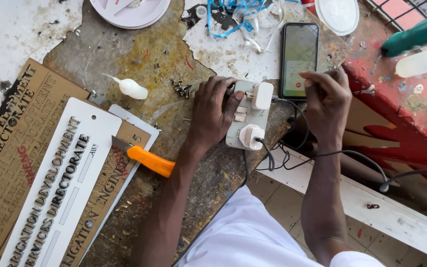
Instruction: Using a utility knife to remove excess material from a cut sign stencil, a process known as weeding.
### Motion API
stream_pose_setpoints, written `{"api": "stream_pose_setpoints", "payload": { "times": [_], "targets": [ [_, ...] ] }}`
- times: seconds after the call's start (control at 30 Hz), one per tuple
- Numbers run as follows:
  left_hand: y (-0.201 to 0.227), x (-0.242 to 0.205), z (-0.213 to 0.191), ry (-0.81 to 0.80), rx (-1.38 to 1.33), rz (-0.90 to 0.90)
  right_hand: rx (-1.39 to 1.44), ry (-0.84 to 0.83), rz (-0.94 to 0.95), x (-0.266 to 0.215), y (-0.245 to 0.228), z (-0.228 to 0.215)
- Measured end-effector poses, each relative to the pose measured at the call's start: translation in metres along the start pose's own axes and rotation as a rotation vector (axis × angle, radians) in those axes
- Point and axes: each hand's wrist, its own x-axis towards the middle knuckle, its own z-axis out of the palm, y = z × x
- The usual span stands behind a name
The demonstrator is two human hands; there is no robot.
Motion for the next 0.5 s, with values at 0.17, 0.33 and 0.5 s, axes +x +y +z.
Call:
{"api": "stream_pose_setpoints", "payload": {
  "times": [0.17,0.33,0.5],
  "targets": [
    [-0.002,-0.001,0.006,0.048,0.072,0.008,0.471,0.252,0.233,-0.007,-0.04,-0.017],
    [-0.009,0.0,0.011,0.054,0.08,0.017,1.225,0.488,0.264,-0.086,0.029,-0.109],
    [-0.01,-0.001,0.007,0.06,0.058,0.034,0.78,0.271,-0.234,-0.259,0.231,-0.226]
  ]
}}
